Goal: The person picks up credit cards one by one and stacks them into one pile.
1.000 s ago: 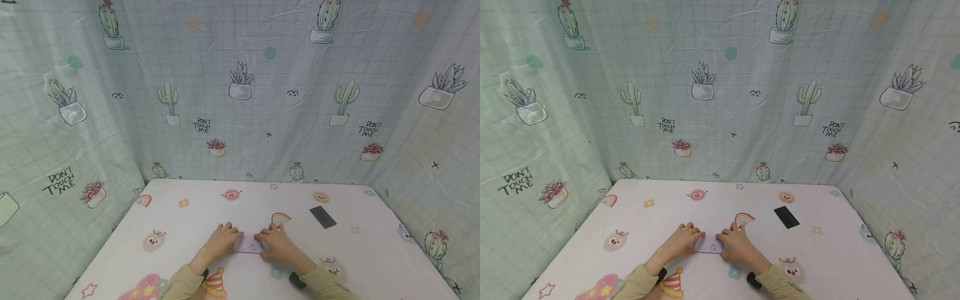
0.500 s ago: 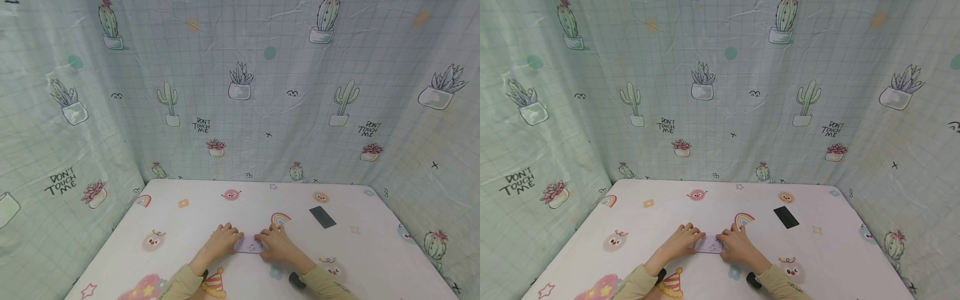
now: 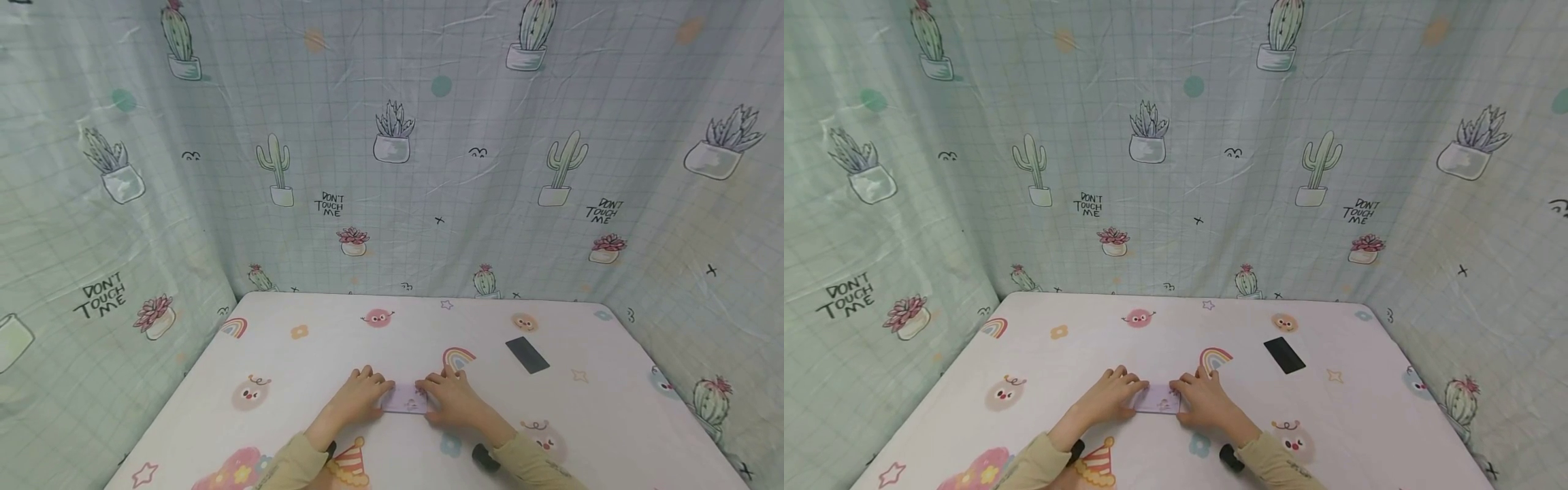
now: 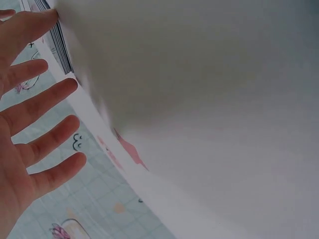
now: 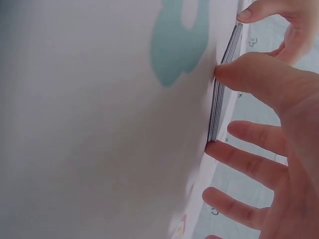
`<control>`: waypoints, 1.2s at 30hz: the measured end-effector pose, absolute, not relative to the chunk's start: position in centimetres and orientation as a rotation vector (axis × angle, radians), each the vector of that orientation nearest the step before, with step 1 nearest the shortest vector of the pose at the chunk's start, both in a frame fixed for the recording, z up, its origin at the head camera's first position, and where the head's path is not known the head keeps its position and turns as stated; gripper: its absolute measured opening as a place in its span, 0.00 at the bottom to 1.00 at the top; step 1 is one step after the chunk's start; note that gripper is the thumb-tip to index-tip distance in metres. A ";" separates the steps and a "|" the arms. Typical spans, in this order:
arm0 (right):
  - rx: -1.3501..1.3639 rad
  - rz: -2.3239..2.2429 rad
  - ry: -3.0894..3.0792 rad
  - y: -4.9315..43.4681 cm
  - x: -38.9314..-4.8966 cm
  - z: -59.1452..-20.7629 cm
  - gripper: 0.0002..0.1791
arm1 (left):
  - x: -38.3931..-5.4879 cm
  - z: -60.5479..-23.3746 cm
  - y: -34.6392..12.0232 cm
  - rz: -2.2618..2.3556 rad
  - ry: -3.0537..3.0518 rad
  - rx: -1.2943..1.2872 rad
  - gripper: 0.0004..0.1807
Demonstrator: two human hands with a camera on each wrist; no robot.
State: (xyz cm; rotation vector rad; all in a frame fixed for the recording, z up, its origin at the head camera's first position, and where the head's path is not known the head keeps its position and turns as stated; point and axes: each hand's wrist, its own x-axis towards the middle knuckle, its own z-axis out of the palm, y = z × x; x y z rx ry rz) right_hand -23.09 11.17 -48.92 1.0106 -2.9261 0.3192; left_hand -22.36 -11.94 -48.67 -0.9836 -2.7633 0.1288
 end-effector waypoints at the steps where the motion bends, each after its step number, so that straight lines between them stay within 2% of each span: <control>1: 1.013 0.316 -2.926 11.2 -23.1 -48.9 0.29 | -22.4 -48.7 -12.0 0.131 -2.760 -0.983 0.27; 36: 1.054 0.263 -2.797 13.1 -22.5 -49.3 0.31 | -21.8 -48.0 -12.1 0.166 -2.590 -1.087 0.26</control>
